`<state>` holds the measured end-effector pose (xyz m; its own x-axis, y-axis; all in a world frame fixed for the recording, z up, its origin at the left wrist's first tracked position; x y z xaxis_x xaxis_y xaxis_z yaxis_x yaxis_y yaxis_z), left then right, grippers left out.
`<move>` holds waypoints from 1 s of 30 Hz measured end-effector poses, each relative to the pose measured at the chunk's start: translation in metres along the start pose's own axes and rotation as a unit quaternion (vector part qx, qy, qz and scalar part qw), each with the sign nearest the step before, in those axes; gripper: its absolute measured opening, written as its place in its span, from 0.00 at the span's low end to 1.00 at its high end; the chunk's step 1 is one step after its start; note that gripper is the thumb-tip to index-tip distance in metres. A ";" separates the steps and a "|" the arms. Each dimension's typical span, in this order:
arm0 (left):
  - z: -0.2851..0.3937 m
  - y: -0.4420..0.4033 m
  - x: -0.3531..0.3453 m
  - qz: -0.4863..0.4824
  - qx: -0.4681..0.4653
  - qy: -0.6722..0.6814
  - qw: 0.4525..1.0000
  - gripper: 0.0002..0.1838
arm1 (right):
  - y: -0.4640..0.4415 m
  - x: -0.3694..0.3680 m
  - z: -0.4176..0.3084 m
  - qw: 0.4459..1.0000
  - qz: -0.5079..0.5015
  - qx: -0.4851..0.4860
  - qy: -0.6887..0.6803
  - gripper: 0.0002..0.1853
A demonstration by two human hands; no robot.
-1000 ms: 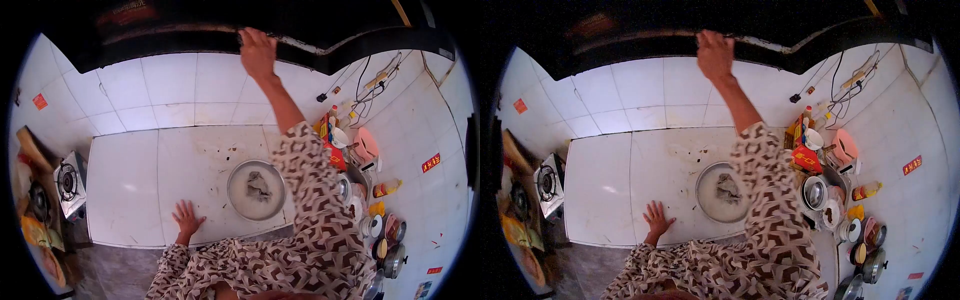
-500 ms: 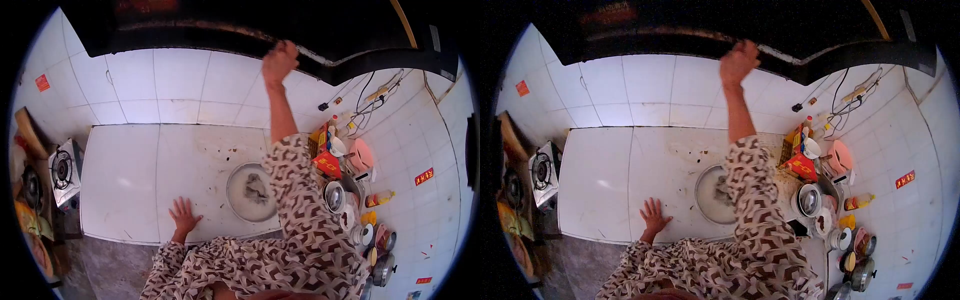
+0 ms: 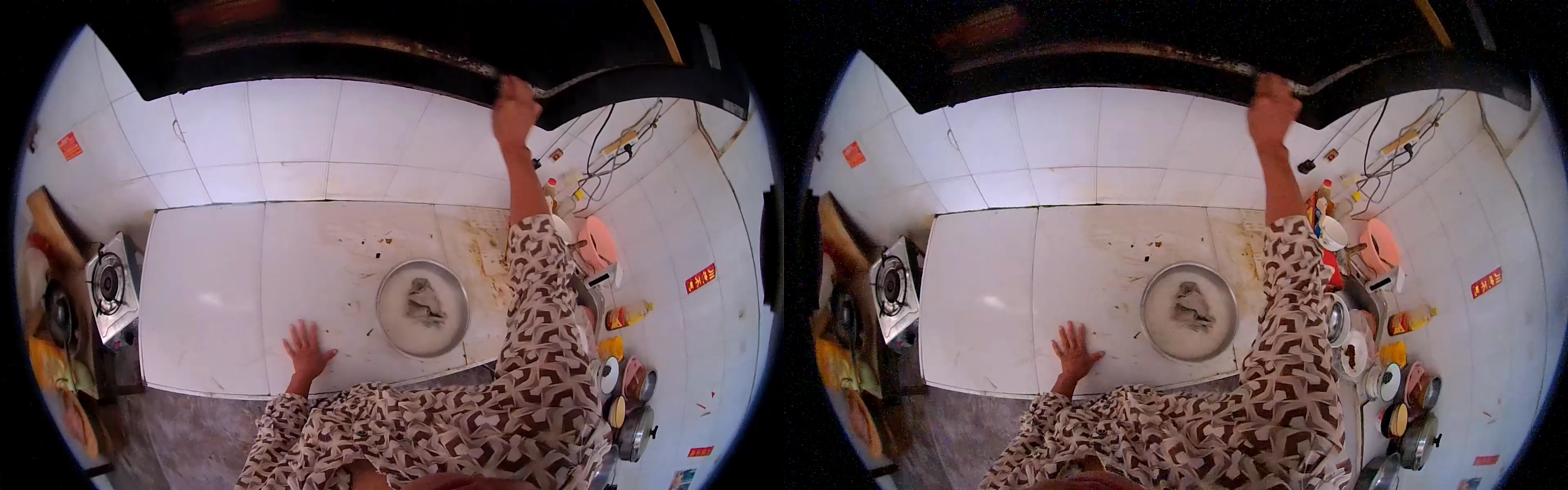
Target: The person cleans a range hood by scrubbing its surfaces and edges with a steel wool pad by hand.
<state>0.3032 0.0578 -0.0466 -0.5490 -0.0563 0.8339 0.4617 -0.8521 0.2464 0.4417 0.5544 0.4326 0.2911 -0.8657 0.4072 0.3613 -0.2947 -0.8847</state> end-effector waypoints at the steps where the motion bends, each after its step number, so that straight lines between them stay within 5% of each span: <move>1: 0.001 0.000 0.002 -0.004 0.002 0.001 1.000 0.57 | 0.005 -0.005 -0.001 0.999 0.029 -0.022 0.016 0.21; 4: 0.007 0.000 0.005 -0.002 0.002 -0.005 1.000 0.57 | 0.005 -0.007 -0.009 0.990 0.097 -0.098 0.026 0.22; 6: 0.008 0.001 0.003 0.008 -0.002 -0.015 1.000 0.57 | -0.006 0.002 -0.049 0.962 0.074 -0.195 -0.174 0.15; 10: 0.004 0.003 -0.001 0.019 -0.014 -0.026 0.999 0.57 | -0.017 0.025 -0.152 0.970 0.122 -0.134 -0.163 0.17; 13: 0.002 0.000 0.003 -0.008 -0.007 -0.040 0.999 0.58 | -0.015 0.030 -0.146 0.975 0.079 -0.037 -0.207 0.21; 16: 0.003 -0.003 0.001 -0.022 -0.002 -0.048 0.999 0.59 | -0.007 0.020 -0.083 0.982 0.101 0.118 -0.109 0.25; 18: 0.000 -0.001 0.004 -0.027 -0.001 -0.049 0.998 0.59 | -0.004 0.023 -0.042 0.983 0.106 0.130 -0.070 0.25; 21: 0.000 -0.002 0.002 -0.009 -0.009 -0.044 0.999 0.59 | 0.008 -0.006 0.043 0.992 0.092 0.083 0.014 0.17; 23: -0.003 -0.002 -0.005 0.027 -0.025 -0.050 0.998 0.58 | 0.019 -0.003 0.087 0.993 0.042 0.067 0.087 0.20; 26: 0.001 0.001 -0.001 0.012 -0.015 -0.042 0.999 0.58 | 0.017 0.014 0.074 0.990 0.055 0.047 0.117 0.22; 30: -0.003 0.003 -0.001 0.017 -0.021 -0.039 0.999 0.57 | 0.020 -0.023 0.049 0.984 0.014 -0.176 0.032 0.15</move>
<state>0.3031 0.0542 -0.0482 -0.4771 -0.0472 0.8776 0.4494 -0.8713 0.1975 0.4854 0.5889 0.4169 0.2352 -0.8962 0.3760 0.0214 -0.3820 -0.9239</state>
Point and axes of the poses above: each hand's wrist, its own y-axis away from the middle knuckle, its own x-axis out of the back of the hand, z = x × y, the point moved 2 cm from there along -y, towards the middle knuckle, and after that the axes turned 8 degrees about y, right-handed, at the moved point
